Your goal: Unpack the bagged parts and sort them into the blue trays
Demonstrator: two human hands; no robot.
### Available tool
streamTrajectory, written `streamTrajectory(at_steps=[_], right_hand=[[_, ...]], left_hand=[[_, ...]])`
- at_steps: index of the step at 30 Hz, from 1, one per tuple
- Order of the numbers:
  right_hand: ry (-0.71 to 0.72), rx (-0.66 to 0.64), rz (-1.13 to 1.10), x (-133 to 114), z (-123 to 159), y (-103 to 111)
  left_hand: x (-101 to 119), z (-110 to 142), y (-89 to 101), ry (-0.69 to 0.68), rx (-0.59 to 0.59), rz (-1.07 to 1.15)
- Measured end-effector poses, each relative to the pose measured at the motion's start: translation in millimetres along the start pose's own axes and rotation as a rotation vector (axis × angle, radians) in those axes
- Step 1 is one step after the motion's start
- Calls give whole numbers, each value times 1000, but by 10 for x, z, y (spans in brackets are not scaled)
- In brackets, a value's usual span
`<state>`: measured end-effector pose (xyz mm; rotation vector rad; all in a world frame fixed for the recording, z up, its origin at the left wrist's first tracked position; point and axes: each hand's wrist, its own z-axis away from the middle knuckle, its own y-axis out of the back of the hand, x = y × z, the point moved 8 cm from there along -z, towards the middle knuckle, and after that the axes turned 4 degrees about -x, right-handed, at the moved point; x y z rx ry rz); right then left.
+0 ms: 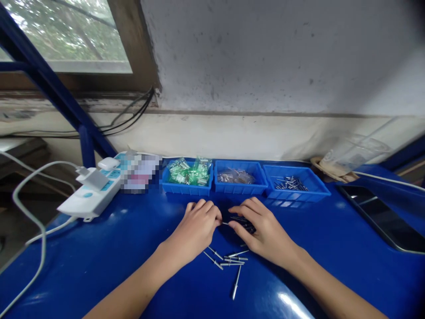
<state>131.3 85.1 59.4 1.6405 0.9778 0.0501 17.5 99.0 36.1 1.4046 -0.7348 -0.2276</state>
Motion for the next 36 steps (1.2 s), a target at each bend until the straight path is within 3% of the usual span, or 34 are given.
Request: streamTrajectory(at_steps=[4, 10, 18, 21, 23, 25, 28, 30, 33, 36], right_hand=[[58, -21, 20, -59, 3, -40], [85, 47, 40, -61, 3, 25], [75, 110, 19, -87, 11, 105], [106, 127, 26, -97, 7, 169], [83, 210, 59, 6, 22, 334], [-29, 373, 158, 243, 85, 605], [-327, 629, 400, 693, 290, 1012], [-438, 708, 492, 869, 391, 1136], [-431, 697, 454, 864, 371, 1072], [-299, 574, 306, 596, 202, 801]], left_hand=[[60, -27, 68, -19, 52, 184], [73, -10, 178, -17, 131, 372], [100, 18, 305, -23, 233, 333], [95, 30, 306, -40, 134, 291], [69, 62, 280, -65, 11, 250], [26, 110, 247, -89, -96, 206], [-15, 157, 169, -119, -190, 170], [2, 159, 100, -144, -225, 171], [50, 140, 56, -172, -221, 165], [83, 139, 76, -191, -212, 168]])
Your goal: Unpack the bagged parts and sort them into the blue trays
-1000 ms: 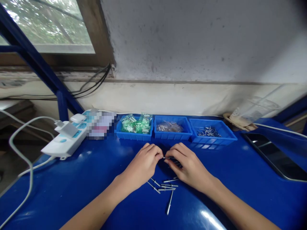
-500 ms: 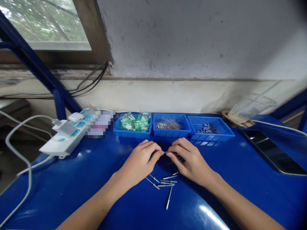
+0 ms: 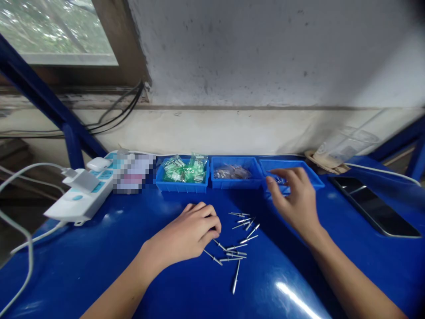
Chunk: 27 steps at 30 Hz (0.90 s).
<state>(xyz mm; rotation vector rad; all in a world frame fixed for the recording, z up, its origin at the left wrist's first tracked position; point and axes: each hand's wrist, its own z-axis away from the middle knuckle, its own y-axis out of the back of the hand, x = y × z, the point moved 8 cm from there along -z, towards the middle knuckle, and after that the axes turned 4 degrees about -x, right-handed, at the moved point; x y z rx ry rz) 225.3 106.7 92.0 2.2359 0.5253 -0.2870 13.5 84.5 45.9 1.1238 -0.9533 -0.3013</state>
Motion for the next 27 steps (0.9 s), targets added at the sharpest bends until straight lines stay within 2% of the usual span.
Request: streamTrajectory(at_steps=[3, 5, 8, 12, 15, 21, 27], right_hand=[[125, -144, -146, -397, 123, -187], [194, -238, -230, -567, 211, -284], [263, -395, -317, -688, 317, -414], [356, -537, -331, -789, 408, -502], [398, -554, -320, -844, 434, -506], [384, -512, -330, -850, 421, -492], [360, -497, -353, -820, 398, -485]], left_hand=[[21, 11, 4, -12, -5, -6], [20, 2, -3, -2, 14, -48], [-8, -44, -21, 39, 69, -90], [-48, -112, 3, 79, 171, -2], [-57, -128, 39, 87, 234, 101], [-62, -71, 105, 115, 335, 257], [48, -75, 173, 34, 368, 103]])
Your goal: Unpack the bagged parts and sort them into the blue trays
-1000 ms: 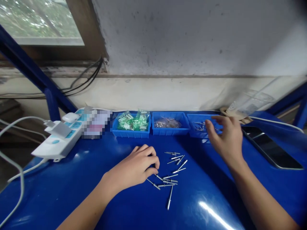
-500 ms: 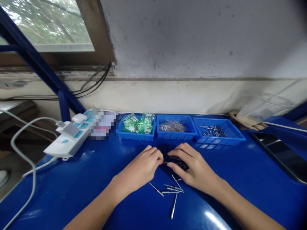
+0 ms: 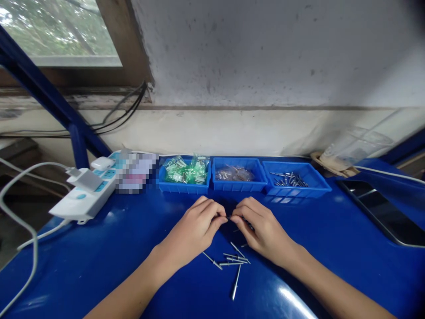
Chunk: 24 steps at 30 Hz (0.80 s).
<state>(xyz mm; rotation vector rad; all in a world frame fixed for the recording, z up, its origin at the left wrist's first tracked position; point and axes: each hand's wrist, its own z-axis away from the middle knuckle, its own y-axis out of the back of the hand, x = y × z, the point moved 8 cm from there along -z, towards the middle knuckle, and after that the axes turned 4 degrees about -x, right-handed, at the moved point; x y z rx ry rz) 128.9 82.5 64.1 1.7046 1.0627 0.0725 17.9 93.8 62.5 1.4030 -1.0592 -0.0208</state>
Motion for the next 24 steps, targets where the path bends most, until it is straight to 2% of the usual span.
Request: streamTrajectory(at_steps=[6, 10, 13, 15, 18, 19, 21, 24], right_hand=[[22, -12, 4, -55, 4, -21], [36, 70, 19, -30, 9, 128], [-45, 299, 109, 228, 83, 503], [-234, 526, 289, 515, 220, 831], [-456, 685, 487, 796, 386, 1096], [-480, 694, 494, 820, 400, 1107], [-440, 649, 417, 755, 349, 1010], [-225, 392, 207, 421, 136, 611]], left_hand=[[-105, -12, -16, 92, 82, -17], [-80, -4, -76, 123, 44, 36], [-10, 16, -185, 73, -87, 38], [35, 44, -282, 20, -200, 5], [47, 78, -378, -8, -302, -33], [41, 79, -388, -5, -309, -42], [22, 66, -376, 12, -287, -65], [-23, 27, -297, 42, -190, -93]])
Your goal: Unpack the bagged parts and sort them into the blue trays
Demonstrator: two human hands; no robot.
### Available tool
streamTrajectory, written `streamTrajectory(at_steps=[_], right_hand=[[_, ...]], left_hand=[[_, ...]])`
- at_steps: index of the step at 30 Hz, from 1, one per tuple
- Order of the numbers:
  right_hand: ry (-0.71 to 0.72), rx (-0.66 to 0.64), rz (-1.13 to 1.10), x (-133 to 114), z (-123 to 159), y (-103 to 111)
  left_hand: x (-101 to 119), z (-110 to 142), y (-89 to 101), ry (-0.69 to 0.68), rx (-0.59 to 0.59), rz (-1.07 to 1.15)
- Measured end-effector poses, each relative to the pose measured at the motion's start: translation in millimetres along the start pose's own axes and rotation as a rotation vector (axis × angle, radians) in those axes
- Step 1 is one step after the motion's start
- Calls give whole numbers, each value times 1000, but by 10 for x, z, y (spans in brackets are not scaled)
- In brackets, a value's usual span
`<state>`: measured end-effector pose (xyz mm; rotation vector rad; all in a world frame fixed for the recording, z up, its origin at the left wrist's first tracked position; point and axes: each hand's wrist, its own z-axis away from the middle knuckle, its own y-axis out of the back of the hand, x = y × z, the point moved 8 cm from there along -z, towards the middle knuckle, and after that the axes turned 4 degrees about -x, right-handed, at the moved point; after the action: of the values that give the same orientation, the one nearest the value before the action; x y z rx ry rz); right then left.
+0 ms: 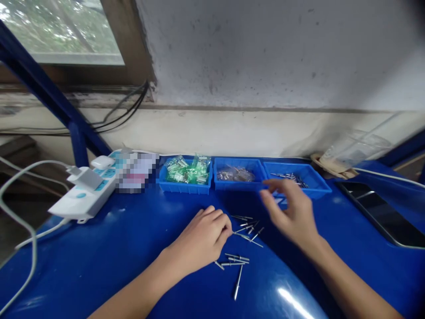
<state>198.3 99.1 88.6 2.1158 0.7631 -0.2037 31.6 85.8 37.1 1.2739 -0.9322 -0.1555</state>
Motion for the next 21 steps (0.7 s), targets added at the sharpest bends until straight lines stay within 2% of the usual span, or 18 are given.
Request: streamTrajectory(at_steps=[3, 4, 6, 13, 18, 21], right_hand=[[213, -331, -165, -449, 128, -376], [254, -406, -198, -531, 172, -457], [285, -472, -230, -582, 220, -542], [257, -437, -190, -443, 174, -534], [248, -445, -156, -455, 138, -512], [266, -375, -126, -394, 81, -403]], left_hand=[[-71, -15, 109, 34, 119, -6], [-95, -17, 139, 47, 149, -3], [-132, -16, 184, 67, 187, 10], [-171, -10, 206, 114, 209, 123], [-129, -10, 213, 125, 207, 169], [-57, 35, 243, 112, 154, 116]])
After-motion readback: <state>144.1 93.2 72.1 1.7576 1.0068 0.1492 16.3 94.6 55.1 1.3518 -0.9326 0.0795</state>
